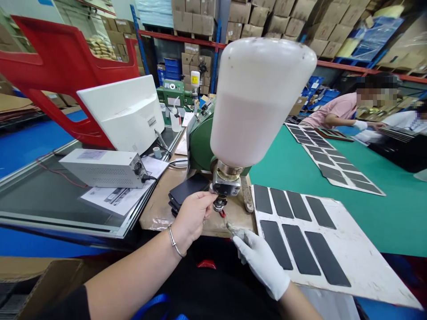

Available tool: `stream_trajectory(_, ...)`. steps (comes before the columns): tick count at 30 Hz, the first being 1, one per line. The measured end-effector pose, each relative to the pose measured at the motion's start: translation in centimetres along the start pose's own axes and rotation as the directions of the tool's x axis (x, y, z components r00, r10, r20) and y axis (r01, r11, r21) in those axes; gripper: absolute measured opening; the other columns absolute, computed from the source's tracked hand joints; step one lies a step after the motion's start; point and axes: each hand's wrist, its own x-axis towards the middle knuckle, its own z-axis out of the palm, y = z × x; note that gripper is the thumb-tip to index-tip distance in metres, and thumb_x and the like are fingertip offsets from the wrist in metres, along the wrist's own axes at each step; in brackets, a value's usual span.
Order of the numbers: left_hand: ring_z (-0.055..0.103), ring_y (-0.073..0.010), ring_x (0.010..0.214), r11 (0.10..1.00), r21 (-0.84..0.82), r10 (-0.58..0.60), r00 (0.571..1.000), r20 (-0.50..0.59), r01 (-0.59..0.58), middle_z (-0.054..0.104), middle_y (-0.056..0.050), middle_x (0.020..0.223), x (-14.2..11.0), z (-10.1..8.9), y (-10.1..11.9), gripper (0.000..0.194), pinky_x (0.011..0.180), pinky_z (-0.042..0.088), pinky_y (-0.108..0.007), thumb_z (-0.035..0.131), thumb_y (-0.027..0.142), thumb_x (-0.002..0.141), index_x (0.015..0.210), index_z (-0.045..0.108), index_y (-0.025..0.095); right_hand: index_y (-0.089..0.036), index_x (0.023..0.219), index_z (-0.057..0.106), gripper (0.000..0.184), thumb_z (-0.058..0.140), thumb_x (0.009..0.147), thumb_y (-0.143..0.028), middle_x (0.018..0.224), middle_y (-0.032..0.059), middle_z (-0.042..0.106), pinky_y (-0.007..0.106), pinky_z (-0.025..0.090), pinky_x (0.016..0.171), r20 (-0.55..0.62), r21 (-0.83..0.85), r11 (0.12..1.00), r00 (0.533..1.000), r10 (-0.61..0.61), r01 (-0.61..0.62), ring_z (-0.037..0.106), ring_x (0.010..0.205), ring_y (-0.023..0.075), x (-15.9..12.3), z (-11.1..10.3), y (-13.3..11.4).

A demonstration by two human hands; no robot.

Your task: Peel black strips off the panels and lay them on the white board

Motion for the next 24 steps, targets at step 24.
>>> stream_trajectory(24, 0.029, -0.004, 0.04, 0.998, -0.05, 0.037, 0.999, 0.016, -0.036, 0.04, 0.007, 0.044, -0.1, -0.2, -0.8, 0.028, 0.042, 0.019, -0.021, 0.067, 0.027, 0.071, 0.052, 0.05, 0.015, -0.02, 0.069, 0.043, 0.032, 0.043, 0.087, -0.046, 0.057, -0.0039, 0.048, 0.023, 0.037, 0.05, 0.032, 0.065, 0.998, 0.999, 0.009, -0.011, 0.046, 0.051, 0.0111, 0.2, 0.4, 0.0)
